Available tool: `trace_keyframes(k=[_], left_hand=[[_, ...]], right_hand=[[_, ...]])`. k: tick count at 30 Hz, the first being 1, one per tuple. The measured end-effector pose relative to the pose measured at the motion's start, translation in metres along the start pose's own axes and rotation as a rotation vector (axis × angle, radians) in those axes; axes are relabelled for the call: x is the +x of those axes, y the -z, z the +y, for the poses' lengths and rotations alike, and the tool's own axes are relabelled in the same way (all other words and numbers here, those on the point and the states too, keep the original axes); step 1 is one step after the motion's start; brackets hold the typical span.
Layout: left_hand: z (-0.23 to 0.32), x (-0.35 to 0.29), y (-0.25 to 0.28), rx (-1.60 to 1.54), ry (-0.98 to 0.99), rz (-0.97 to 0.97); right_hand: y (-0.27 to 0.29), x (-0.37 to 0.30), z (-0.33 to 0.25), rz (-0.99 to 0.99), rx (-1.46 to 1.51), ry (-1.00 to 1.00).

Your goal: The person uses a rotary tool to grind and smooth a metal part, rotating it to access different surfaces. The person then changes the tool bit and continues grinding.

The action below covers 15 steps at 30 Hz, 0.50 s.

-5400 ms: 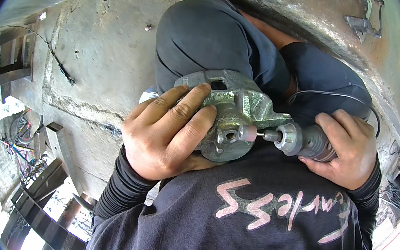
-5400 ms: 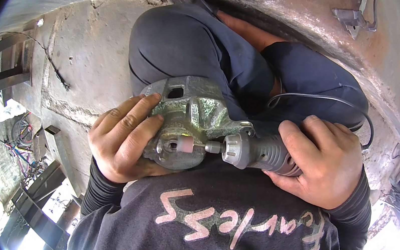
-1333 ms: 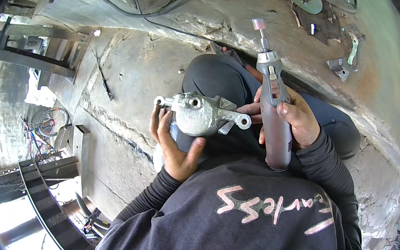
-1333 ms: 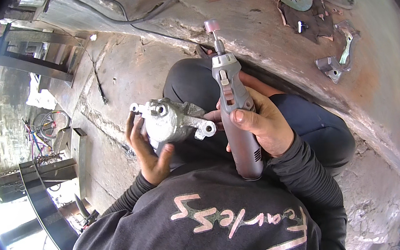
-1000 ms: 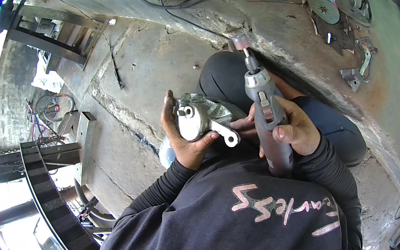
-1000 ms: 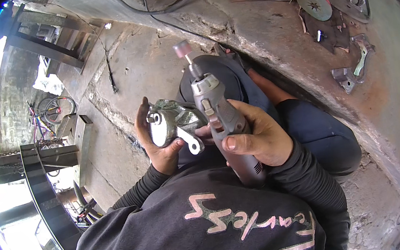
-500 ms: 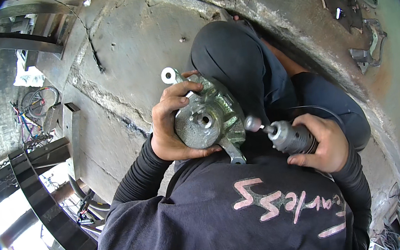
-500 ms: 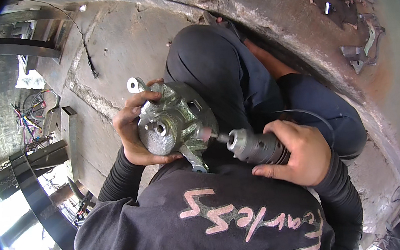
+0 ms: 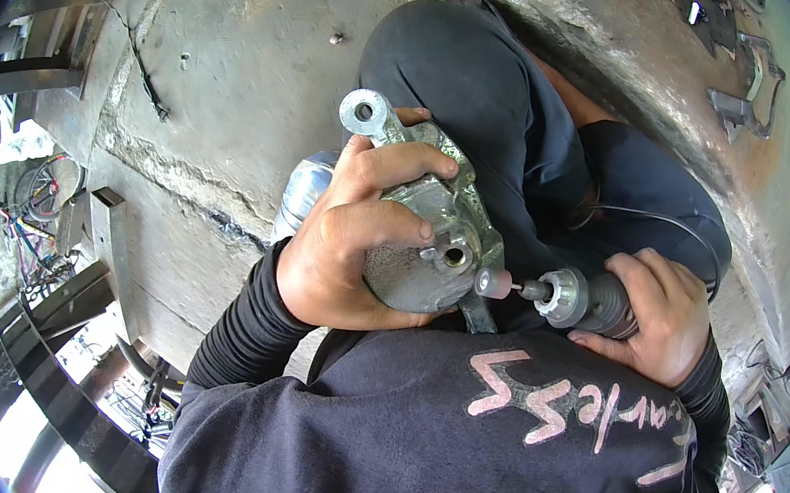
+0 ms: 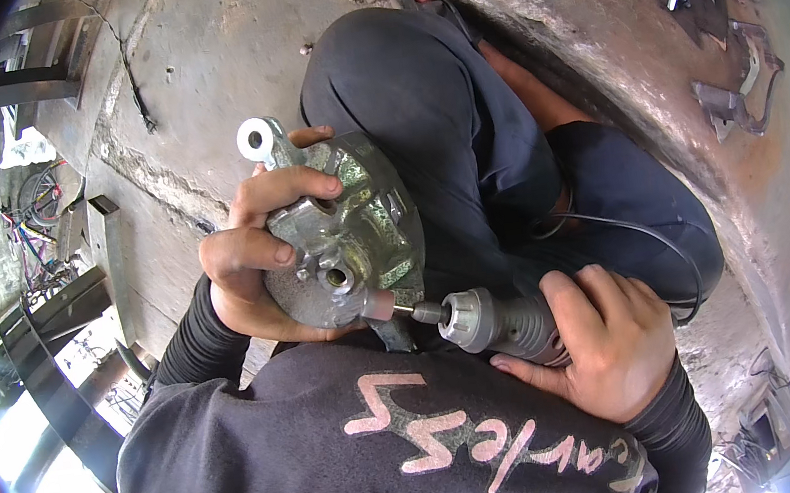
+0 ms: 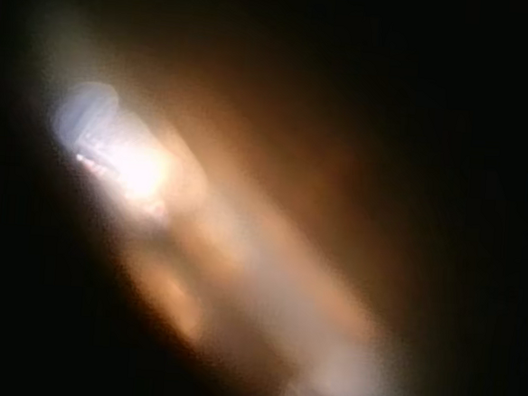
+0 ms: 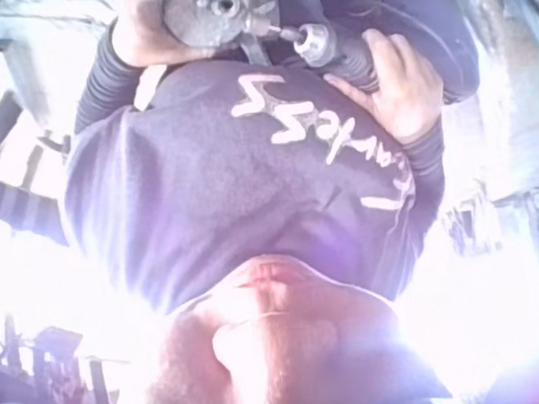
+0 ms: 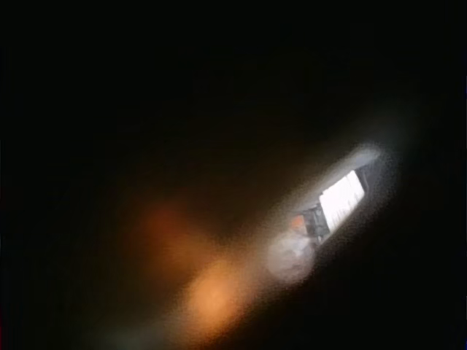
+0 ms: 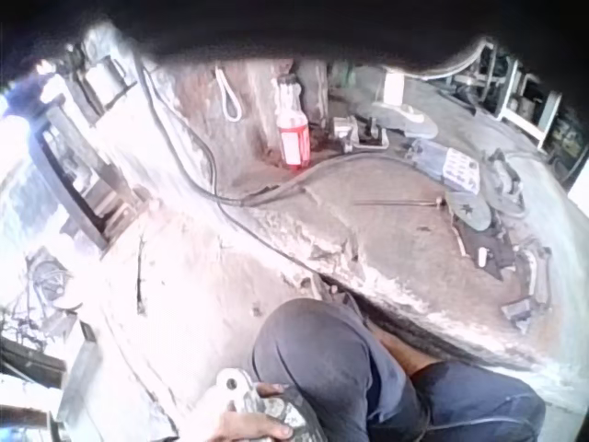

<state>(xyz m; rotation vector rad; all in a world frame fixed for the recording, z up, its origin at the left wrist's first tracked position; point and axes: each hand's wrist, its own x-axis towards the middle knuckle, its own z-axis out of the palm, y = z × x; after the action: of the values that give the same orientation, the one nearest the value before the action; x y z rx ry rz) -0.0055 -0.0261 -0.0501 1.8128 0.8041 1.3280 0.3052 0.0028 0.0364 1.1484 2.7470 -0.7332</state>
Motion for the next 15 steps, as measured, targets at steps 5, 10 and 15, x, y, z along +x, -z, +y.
trace_keyframes(k=[5,10,15], left_hand=[[0.002,0.001,-0.002,0.014,0.031,0.009],[0.003,0.003,-0.004,0.039,0.052,0.004],[0.004,0.001,-0.006,0.049,0.08,0.012]], right_hand=[[0.009,-0.003,-0.007,-0.067,-0.03,-0.082],[0.014,-0.003,-0.014,-0.068,-0.027,-0.108],[0.015,-0.003,-0.016,-0.086,-0.005,-0.117]])
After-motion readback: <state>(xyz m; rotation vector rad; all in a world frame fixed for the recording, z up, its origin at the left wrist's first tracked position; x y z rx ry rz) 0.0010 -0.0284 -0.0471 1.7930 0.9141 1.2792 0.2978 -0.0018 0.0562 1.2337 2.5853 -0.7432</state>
